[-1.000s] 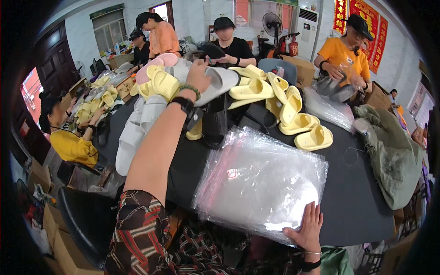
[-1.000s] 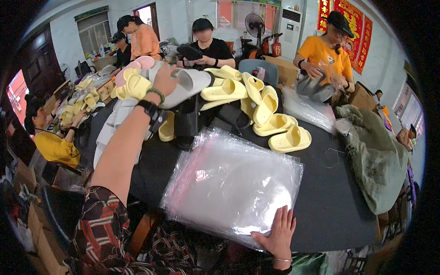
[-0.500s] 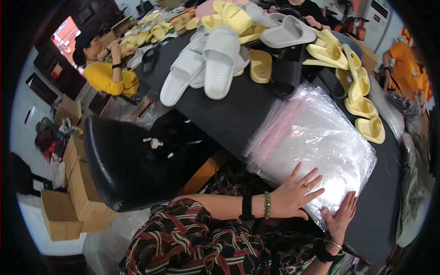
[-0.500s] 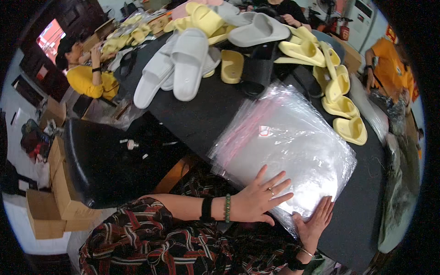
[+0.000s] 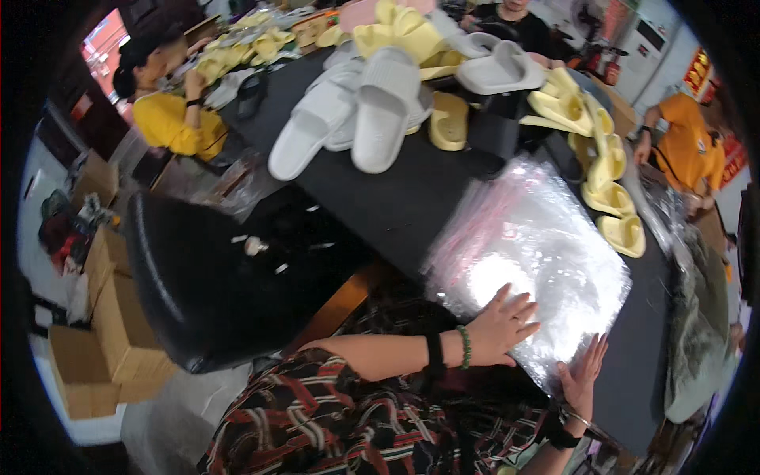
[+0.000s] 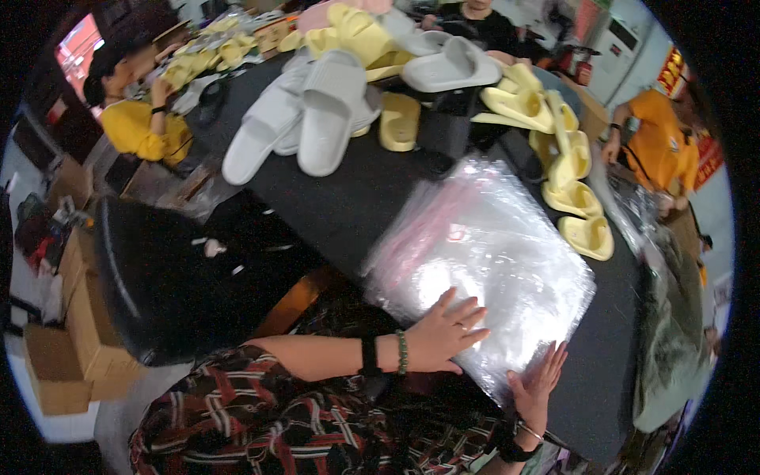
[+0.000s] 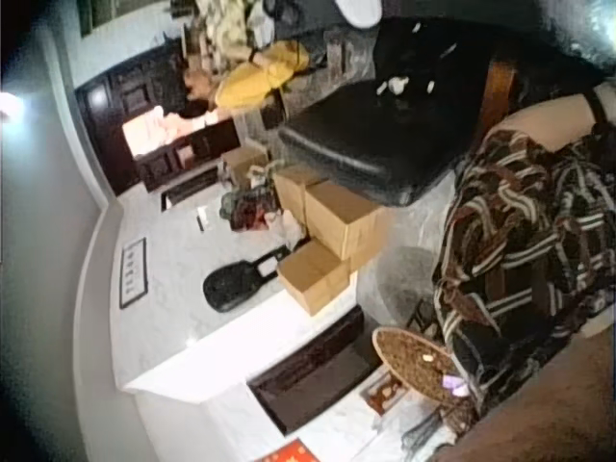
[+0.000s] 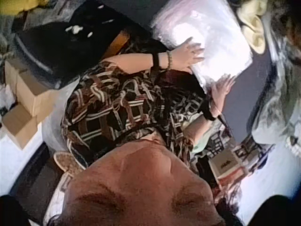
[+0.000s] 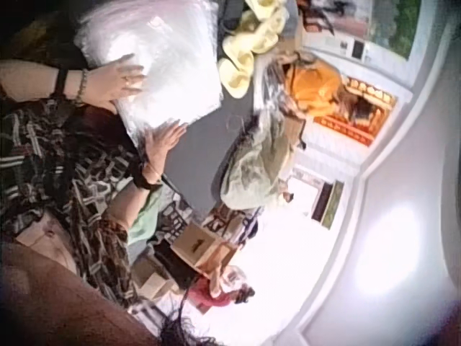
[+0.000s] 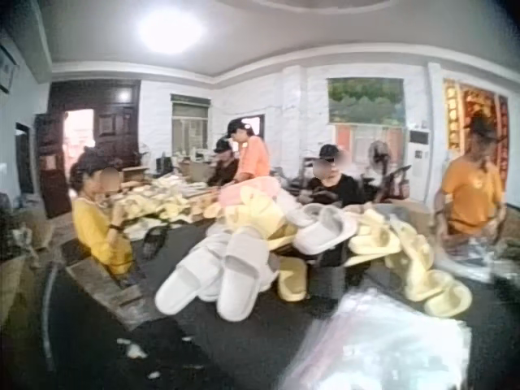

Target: The recorder is picking up pairs of sandals, placing them into plastic zip-bags, and preparing them for further packing/shipping.

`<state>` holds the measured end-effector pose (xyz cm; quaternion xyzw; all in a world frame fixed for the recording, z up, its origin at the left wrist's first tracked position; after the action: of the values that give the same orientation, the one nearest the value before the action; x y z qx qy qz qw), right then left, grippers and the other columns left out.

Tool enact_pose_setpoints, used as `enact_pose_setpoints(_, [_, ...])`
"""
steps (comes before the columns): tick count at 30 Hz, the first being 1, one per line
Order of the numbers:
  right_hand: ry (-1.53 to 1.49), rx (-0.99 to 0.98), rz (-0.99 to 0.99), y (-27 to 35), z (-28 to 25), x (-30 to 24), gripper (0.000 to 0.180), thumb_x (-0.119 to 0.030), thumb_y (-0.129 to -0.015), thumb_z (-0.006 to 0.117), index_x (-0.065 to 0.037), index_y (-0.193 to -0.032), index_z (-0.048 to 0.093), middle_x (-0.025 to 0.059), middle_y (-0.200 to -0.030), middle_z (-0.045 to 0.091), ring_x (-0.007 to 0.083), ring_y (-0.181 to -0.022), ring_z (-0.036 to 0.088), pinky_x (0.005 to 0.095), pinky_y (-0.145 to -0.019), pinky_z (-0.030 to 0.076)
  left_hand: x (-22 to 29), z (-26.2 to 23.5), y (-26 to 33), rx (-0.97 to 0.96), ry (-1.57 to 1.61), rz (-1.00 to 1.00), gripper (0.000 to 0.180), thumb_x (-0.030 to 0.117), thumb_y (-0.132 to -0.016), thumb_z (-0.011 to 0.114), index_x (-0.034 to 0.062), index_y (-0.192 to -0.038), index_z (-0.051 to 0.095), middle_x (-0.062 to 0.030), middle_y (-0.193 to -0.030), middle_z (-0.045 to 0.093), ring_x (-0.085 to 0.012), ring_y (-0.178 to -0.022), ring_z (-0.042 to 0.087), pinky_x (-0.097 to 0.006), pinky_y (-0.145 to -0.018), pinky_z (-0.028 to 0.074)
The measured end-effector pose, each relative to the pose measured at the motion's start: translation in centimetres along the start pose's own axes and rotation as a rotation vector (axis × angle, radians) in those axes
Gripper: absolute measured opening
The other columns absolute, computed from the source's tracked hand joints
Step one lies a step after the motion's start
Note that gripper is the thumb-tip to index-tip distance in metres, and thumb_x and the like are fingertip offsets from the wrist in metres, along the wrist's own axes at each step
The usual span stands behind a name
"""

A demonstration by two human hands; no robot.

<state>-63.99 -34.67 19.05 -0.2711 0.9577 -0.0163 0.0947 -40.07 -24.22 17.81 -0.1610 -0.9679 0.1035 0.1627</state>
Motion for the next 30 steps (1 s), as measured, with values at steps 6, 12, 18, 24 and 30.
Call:
enact_pose_setpoints(6, [0.304,0.189,0.027,-0.1,-6.3,-7.0,0.092,-0.06,-0.086,0.061,-0.014,-0.156,0.025,0.0166,-0.165,0.01,0.0435,-0.151,0.002,0.0608,-0.118,0.006,-0.4,-0.4,0.1,-0.041,-0.039,-0.041,0.091,0.063,-0.078,0.067,0.0168,-0.151,0.038,-0.0143,-0.155,0.034,-0.0339,-0.147,0.023,-0.064,-0.117,0.009])
enact_pose_setpoints(12, [0.342,0.129,0.085,0.7,-6.8,-9.4,0.077,-0.06,-0.088,0.058,-0.012,-0.147,0.046,0.0175,-0.162,0.02,0.0461,-0.149,0.009,0.0662,-0.116,0.009,-0.4,-1.0,-0.4,-0.066,-0.054,-0.015,0.092,0.069,-0.077,0.065,0.0164,-0.149,0.041,-0.0164,-0.153,0.037,-0.0372,-0.146,0.024,-0.066,-0.115,0.011])
enact_pose_setpoints(18, [0.24,0.1,0.117,-1.1,-2.2,-4.4,0.077,-0.064,-0.091,0.05,-0.012,-0.147,0.044,0.0209,-0.157,0.03,0.0479,-0.147,0.014,0.0682,-0.114,0.011,-1.3,-1.6,-2.1,-0.038,-0.048,0.058,0.085,0.073,-0.082,0.054,0.016,-0.145,0.047,-0.0198,-0.153,0.036,-0.0413,-0.146,0.022,-0.071,-0.112,0.008])
enact_pose_setpoints(24, [0.072,0.027,0.202,-1.6,0.8,-2.3,0.08,-0.068,-0.094,0.04,-0.013,-0.152,0.036,0.0227,-0.159,0.025,0.0481,-0.147,0.016,0.0681,-0.113,0.011,-2.1,-3.5,-2.7,0.001,-0.056,-0.01,0.07,0.065,-0.091,0.049,0.018,-0.142,0.051,-0.0165,-0.153,0.038,-0.0427,-0.143,0.029,-0.07,-0.112,0.013])
enact_pose_setpoints(30, [0.174,0.197,0.161,-1.4,-2.5,-3.0,0.079,-0.061,-0.089,0.054,-0.013,-0.15,0.039,0.0206,-0.16,0.022,0.0473,-0.147,0.014,0.0677,-0.113,0.015,-2.8,-0.8,-1.5,0.051,-0.094,-0.006,0.069,0.064,-0.089,0.055,0.0193,-0.141,0.052,-0.0152,-0.153,0.038,-0.0424,-0.143,0.027,-0.069,-0.112,0.015])
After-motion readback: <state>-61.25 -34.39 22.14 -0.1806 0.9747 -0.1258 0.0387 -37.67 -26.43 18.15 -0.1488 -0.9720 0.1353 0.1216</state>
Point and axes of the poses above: each hand's wrist, its own y-axis away from the middle knuckle, its own z-axis out of the palm, x = y × z, the point moved 6 cm from there along -y, towards the middle knuckle
